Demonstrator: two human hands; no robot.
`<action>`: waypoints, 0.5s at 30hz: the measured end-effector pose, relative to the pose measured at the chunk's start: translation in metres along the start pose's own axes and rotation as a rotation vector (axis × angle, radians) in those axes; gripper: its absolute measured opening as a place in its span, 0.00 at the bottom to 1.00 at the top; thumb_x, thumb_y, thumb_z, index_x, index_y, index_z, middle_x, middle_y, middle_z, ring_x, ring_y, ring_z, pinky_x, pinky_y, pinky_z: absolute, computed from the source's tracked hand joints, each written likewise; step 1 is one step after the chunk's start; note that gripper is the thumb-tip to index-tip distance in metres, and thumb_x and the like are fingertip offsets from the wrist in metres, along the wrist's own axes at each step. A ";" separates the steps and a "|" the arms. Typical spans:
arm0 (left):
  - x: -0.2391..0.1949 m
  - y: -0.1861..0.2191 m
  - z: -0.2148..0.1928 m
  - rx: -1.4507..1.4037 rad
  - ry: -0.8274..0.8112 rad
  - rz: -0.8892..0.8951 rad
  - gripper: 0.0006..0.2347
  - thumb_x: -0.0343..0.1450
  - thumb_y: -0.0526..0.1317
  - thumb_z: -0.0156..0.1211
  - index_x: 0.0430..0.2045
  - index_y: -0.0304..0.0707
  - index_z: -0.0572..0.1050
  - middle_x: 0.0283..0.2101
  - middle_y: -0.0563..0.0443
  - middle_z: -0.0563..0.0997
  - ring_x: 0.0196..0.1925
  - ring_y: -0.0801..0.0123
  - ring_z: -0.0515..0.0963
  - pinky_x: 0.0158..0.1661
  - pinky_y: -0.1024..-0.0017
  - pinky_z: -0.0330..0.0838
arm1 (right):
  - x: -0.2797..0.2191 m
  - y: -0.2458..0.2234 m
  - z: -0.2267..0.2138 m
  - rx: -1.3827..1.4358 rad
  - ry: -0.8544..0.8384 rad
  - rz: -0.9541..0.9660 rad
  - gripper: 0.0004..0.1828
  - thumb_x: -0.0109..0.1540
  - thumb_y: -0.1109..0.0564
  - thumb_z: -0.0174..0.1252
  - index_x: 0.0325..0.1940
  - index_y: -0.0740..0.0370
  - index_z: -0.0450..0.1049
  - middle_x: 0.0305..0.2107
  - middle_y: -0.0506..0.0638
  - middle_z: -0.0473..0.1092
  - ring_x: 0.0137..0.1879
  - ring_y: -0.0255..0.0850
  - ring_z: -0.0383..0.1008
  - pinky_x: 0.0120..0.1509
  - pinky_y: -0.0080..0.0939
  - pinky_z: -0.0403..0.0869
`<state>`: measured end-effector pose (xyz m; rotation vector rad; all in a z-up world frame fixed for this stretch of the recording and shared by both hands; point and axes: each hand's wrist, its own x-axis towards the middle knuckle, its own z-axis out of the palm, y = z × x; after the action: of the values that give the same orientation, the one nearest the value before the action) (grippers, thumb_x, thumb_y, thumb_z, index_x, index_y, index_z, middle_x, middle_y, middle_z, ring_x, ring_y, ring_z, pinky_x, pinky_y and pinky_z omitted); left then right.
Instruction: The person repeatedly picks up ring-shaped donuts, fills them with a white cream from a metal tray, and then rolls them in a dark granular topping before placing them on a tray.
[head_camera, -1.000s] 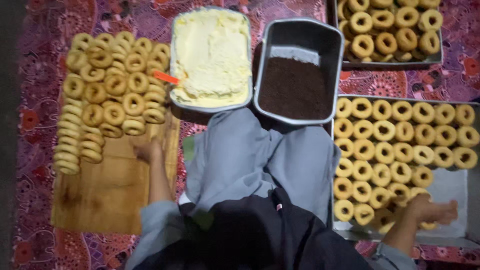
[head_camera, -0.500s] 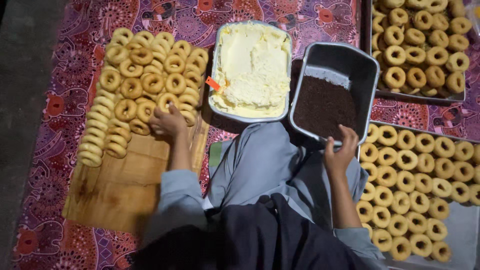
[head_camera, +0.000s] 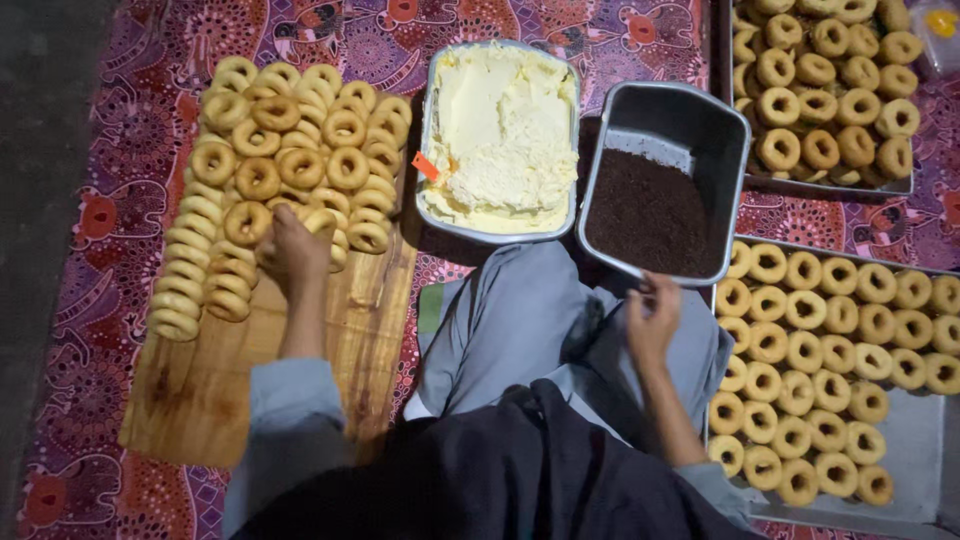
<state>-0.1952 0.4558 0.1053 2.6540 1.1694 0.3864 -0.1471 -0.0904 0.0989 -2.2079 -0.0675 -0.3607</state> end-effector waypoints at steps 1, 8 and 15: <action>-0.017 0.011 -0.003 -0.106 -0.051 -0.099 0.23 0.64 0.45 0.70 0.48 0.36 0.67 0.43 0.32 0.80 0.46 0.37 0.80 0.42 0.44 0.72 | -0.002 -0.006 0.014 0.003 -0.008 -0.075 0.18 0.61 0.67 0.62 0.56 0.62 0.74 0.49 0.54 0.70 0.52 0.44 0.73 0.57 0.40 0.74; -0.209 0.131 0.054 -1.506 -0.559 -0.152 0.19 0.64 0.25 0.53 0.50 0.32 0.66 0.47 0.47 0.73 0.51 0.66 0.74 0.54 0.71 0.71 | -0.045 -0.023 0.136 0.768 -0.692 0.179 0.22 0.72 0.51 0.47 0.68 0.61 0.64 0.57 0.51 0.69 0.62 0.38 0.70 0.65 0.39 0.71; -0.225 0.125 0.087 -1.732 -0.416 -0.683 0.16 0.67 0.33 0.55 0.50 0.39 0.66 0.46 0.46 0.75 0.46 0.64 0.77 0.47 0.65 0.76 | -0.017 -0.043 0.137 0.565 -0.508 0.114 0.19 0.70 0.50 0.53 0.60 0.64 0.72 0.49 0.49 0.74 0.56 0.38 0.75 0.62 0.39 0.72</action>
<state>-0.2270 0.1976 0.0264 0.7385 0.7974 0.3776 -0.1388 0.0444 0.0478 -1.6803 -0.2811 0.2667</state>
